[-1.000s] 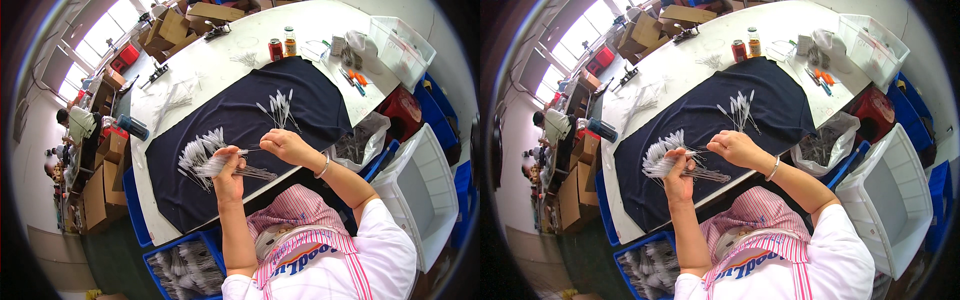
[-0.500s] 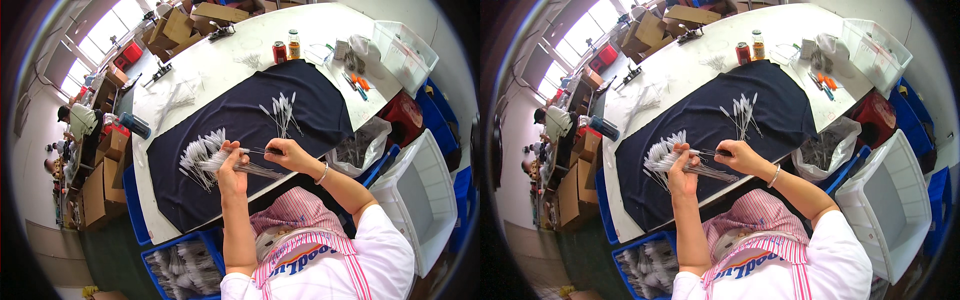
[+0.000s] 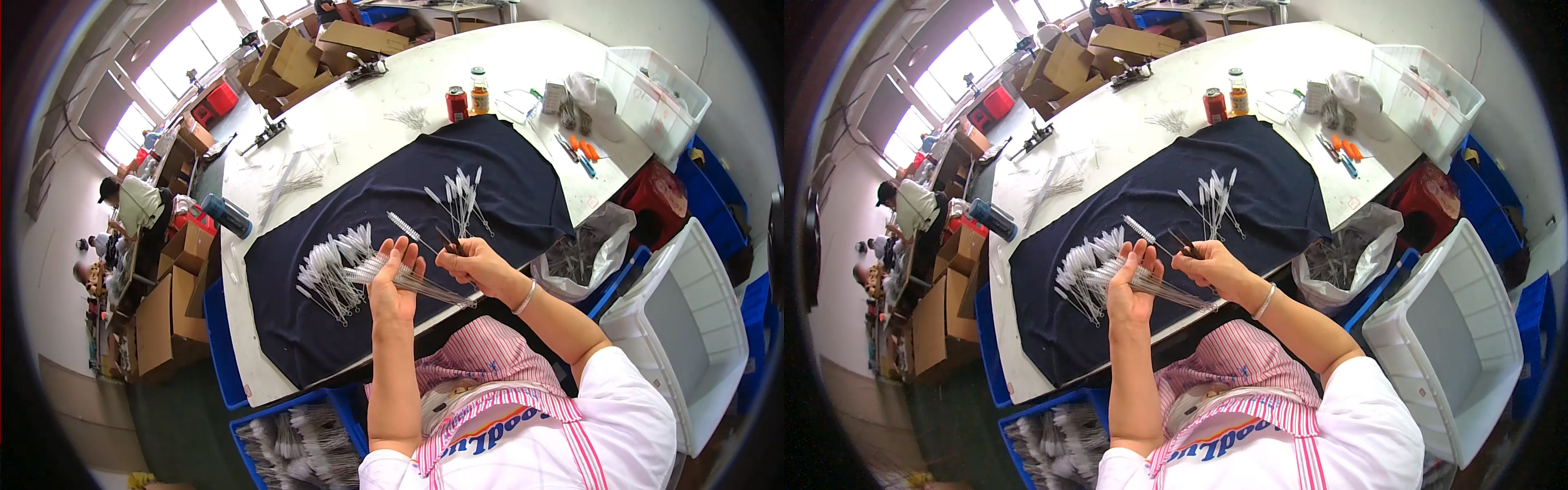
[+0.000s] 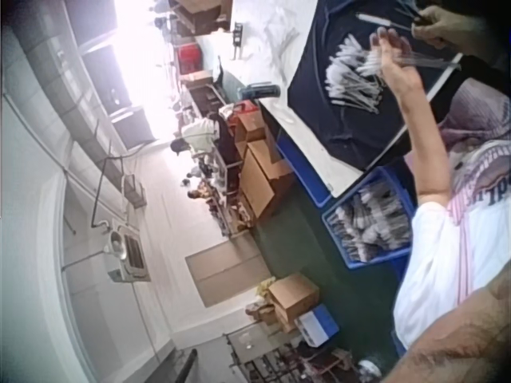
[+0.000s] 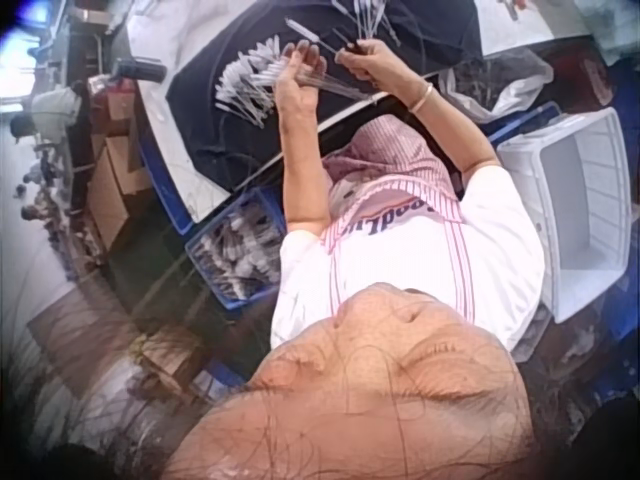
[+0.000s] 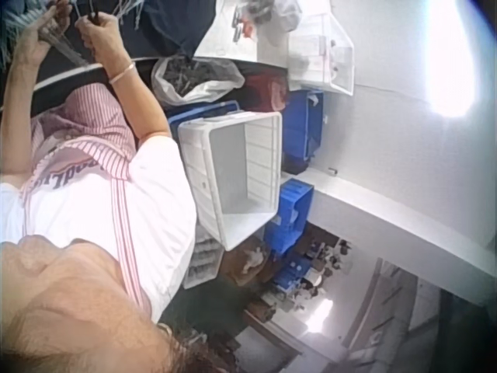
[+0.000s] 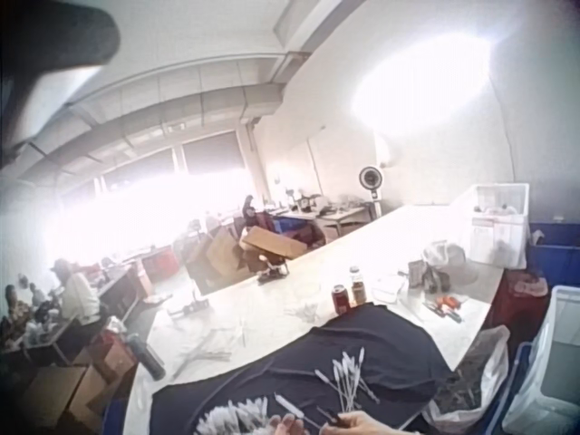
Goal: The person arranges wire brushes on a cloth and trims their tips using pliers.
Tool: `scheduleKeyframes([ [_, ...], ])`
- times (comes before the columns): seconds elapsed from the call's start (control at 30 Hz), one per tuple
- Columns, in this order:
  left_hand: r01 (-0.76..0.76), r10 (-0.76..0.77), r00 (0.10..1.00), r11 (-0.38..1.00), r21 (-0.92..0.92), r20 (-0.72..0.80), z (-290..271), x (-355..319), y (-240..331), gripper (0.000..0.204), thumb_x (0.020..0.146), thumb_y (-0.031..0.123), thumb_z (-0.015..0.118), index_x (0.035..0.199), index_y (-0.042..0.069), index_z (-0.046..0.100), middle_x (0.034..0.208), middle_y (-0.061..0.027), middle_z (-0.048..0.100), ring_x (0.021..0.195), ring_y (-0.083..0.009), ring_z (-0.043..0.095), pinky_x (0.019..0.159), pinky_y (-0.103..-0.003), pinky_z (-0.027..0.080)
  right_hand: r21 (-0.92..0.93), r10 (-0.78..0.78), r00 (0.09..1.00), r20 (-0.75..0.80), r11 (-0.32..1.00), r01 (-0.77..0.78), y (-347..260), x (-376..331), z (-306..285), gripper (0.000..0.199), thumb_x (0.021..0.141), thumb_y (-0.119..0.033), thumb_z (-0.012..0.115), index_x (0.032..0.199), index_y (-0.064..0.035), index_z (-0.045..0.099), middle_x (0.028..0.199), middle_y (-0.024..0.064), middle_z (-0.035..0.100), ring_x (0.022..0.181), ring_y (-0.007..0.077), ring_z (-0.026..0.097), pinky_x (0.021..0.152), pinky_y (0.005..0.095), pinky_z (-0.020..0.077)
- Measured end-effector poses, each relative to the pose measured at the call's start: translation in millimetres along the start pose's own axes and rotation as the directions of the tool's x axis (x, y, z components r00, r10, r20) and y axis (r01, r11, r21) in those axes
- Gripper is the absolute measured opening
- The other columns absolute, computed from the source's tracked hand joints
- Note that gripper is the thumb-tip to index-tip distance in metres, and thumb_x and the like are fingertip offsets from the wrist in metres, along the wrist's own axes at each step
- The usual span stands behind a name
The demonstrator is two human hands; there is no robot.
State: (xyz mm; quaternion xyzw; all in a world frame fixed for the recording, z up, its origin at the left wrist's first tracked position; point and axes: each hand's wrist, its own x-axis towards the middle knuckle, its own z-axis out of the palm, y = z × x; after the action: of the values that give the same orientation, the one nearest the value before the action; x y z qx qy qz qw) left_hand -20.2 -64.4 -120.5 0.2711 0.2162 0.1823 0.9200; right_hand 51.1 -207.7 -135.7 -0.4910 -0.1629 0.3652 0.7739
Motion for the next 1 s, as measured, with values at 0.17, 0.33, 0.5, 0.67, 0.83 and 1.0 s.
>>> scheduleKeyframes([
  [0.17,0.001,-0.001,1.000,1.000,-0.006,0.011,8.8,-1.4,-2.6,0.025,0.086,0.006,0.052,0.111,0.005,0.045,0.093,-0.0078,0.059,0.083,-0.0197,0.057,0.062,-0.034,0.048,-0.415,-0.099,0.989,0.109,0.899,0.136,26.8,6.8,-12.9,0.016,0.080,-0.017,0.062,0.073,-0.0028,0.062,0.058,-0.0044,0.049,0.054,0.0021,0.039,0.047,0.0204,0.0306],
  [0.33,0.113,-0.110,0.991,0.993,0.035,-0.076,-49.8,27.5,11.7,0.027,0.081,0.005,0.060,0.103,0.012,0.046,0.072,-0.0017,0.050,0.059,-0.0140,0.050,0.047,-0.028,0.040,-0.693,-0.175,0.984,-0.037,0.714,0.100,41.9,38.7,-30.9,0.021,0.077,-0.022,0.065,0.080,-0.0009,0.063,0.064,0.0030,0.058,0.061,0.0116,0.052,0.058,0.0259,0.0417],
  [0.5,0.217,-0.094,0.904,0.942,0.256,-0.417,-93.7,74.2,60.0,0.029,0.078,0.000,0.057,0.098,0.015,0.042,0.077,-0.0030,0.048,0.058,-0.0165,0.049,0.044,-0.032,0.037,-0.981,-0.482,0.857,-0.181,0.155,-0.120,36.4,99.6,-70.0,0.021,0.075,-0.023,0.065,0.080,-0.0035,0.063,0.084,0.0126,0.060,0.080,0.0307,0.059,0.069,0.0386,0.0473],
  [0.67,-0.001,0.475,0.744,0.704,0.710,-0.470,-128.0,123.3,81.9,0.024,0.071,-0.005,0.051,0.090,0.009,0.047,0.065,-0.0012,0.046,0.046,-0.0118,0.041,0.040,-0.032,0.032,-0.960,-0.369,0.908,-0.199,-0.114,-0.256,38.4,138.7,-80.0,0.022,0.076,-0.026,0.063,0.081,-0.0048,0.063,0.087,0.0120,0.060,0.083,0.0313,0.060,0.071,0.0396,0.0485],
  [0.83,0.207,0.491,0.665,0.602,0.771,-0.562,-127.2,142.5,71.8,0.074,0.064,0.001,0.066,0.127,0.000,0.026,0.126,-0.0186,0.039,0.115,-0.0263,0.043,0.097,-0.033,0.034,-0.938,-0.331,0.881,-0.339,0.042,-0.345,36.4,147.8,-83.0,0.019,0.074,-0.020,0.057,0.084,-0.0066,0.066,0.085,0.0153,0.064,0.083,0.0318,0.062,0.075,0.0408,0.0488],
  [1.0,-0.014,0.502,0.706,0.715,0.699,-0.499,-104.8,121.0,78.9,0.071,0.069,0.001,0.062,0.130,-0.001,0.026,0.110,-0.0119,0.046,0.099,-0.0214,0.049,0.086,-0.032,0.040,-0.870,-0.529,0.818,-0.225,0.488,0.076,29.9,138.3,-96.0,0.017,0.077,-0.021,0.064,0.082,-0.0048,0.065,0.067,0.0077,0.062,0.065,0.0179,0.060,0.061,0.0279,0.0468],
])
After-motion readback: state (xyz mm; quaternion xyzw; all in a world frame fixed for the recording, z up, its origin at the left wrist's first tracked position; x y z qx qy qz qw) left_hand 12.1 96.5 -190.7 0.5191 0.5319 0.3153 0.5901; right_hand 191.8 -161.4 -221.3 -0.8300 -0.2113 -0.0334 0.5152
